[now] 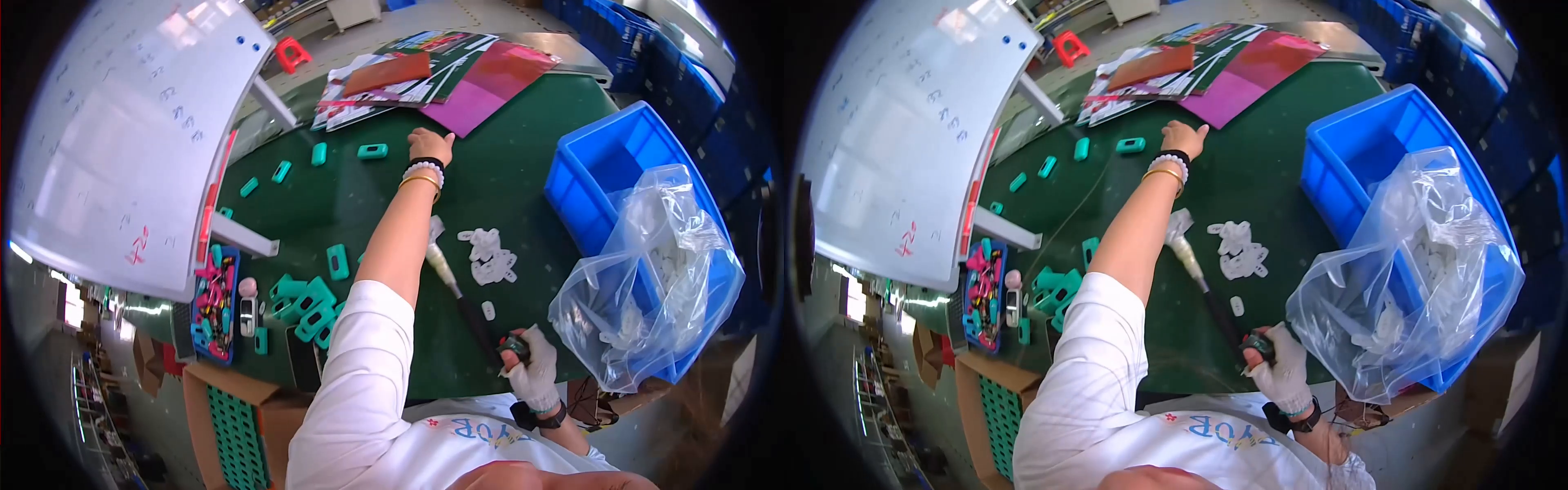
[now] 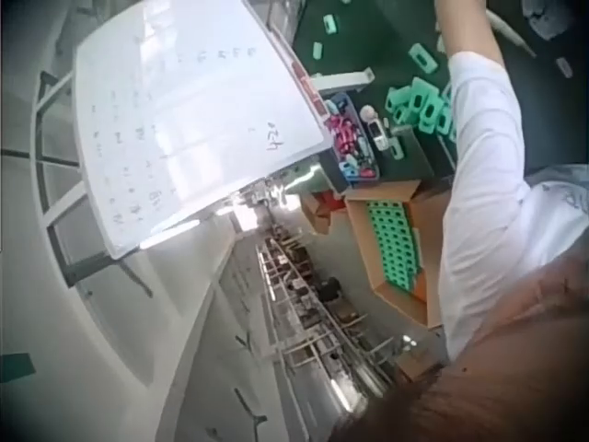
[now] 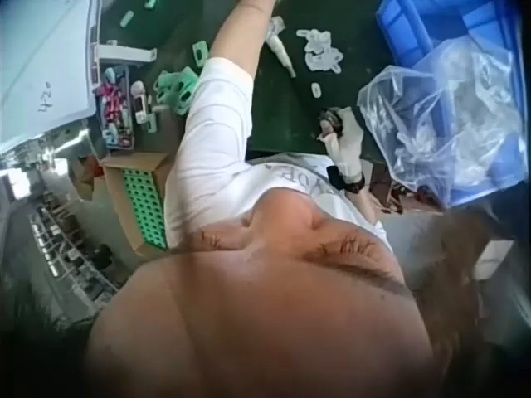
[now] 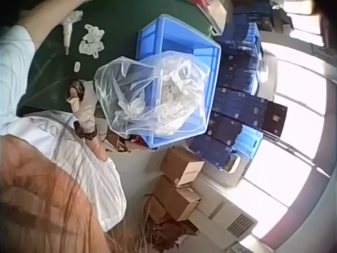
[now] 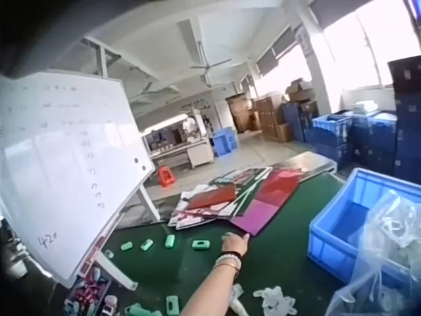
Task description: The person picks up a green plastic housing and an electronic component, inserts the component into the housing, and presses them together. They then place the assembled unit into a cardboard box and repeat the process.
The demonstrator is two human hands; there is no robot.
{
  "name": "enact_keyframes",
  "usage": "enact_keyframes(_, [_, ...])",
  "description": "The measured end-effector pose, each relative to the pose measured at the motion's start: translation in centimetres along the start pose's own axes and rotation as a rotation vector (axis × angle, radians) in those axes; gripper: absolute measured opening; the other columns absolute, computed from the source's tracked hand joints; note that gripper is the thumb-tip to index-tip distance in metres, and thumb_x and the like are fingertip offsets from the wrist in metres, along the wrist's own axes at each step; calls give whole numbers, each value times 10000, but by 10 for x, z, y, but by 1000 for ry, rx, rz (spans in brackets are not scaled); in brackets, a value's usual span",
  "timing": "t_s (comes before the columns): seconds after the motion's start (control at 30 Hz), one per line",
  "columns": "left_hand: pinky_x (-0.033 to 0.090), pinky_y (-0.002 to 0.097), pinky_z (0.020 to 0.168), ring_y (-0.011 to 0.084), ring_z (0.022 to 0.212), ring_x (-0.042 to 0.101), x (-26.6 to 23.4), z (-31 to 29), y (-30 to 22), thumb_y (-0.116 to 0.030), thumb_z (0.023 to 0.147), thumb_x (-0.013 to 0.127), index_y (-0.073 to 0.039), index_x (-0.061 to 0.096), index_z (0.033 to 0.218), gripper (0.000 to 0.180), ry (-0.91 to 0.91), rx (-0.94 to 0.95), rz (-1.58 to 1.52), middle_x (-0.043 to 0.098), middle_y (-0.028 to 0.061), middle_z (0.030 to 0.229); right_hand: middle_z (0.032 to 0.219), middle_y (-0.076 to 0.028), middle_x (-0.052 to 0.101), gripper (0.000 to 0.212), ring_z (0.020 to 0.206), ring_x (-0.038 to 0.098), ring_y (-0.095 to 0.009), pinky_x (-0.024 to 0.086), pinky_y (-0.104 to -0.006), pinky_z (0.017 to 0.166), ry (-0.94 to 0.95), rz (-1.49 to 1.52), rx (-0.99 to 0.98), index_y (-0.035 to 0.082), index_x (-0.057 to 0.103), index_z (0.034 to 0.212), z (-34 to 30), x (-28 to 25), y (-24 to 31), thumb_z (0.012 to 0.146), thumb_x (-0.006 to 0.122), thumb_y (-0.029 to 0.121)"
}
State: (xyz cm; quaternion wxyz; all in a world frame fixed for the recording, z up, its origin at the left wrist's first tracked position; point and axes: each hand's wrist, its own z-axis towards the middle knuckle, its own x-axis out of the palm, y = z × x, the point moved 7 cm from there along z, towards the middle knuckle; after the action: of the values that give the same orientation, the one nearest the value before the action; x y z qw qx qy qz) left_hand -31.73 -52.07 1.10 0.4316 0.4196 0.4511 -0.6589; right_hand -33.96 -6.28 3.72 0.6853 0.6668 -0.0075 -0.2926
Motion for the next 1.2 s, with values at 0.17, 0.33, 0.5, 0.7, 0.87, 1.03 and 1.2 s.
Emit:
enact_keyframes(0.17, [497,381,938,353,1001,638,39,39,15,-355,852,658,69,599,1206,555,292,96,236,539,249,1292,787,-112,609,351,679,613,-239,485,-338,617,40,16,-72,14,548,1023,8,7,4,778,761,147])
enact_keyframes(0.33, [554,372,688,231,867,577,-16,-4,-3,-254,808,638,-5,602,995,313,639,-150,-630,578,75,956,828,-141,610,306,719,606,-300,484,-361,645,58,20,100,28,540,989,17,1,-4,752,733,57])
enact_keyframes(0.5, [529,334,681,128,737,527,-135,-79,-11,-192,845,626,-27,522,1001,250,719,41,-1088,502,17,865,893,-145,593,280,725,591,-339,474,-379,644,337,-131,80,50,538,961,53,8,19,734,698,6])
enact_keyframes(0.7, [468,242,720,109,823,537,-259,-235,20,-135,836,648,9,459,1207,441,755,176,-1233,535,44,973,947,-127,562,261,855,606,-361,478,-436,680,467,-467,-135,81,573,959,80,25,29,727,678,25])
enact_keyframes(0.87, [405,250,866,103,923,480,-269,-338,89,-75,829,640,-19,412,1267,497,704,116,-1286,487,33,1051,995,-117,571,254,900,603,-353,490,-440,707,455,-623,-176,86,579,966,72,35,33,742,696,70])
enact_keyframes(1.03, [483,266,681,110,769,535,-211,-396,134,-85,835,628,-19,403,1287,509,606,-130,-1455,485,46,961,1014,-111,584,264,914,608,-351,500,-430,728,413,-702,-220,87,591,988,73,36,35,753,709,106])
enact_keyframes(1.2, [483,269,676,113,771,535,-174,-439,143,-61,845,611,-20,405,1287,489,607,-355,-1629,489,51,982,1001,-116,600,283,897,613,-357,500,-425,737,372,-774,-224,80,602,1011,69,44,37,756,718,117])
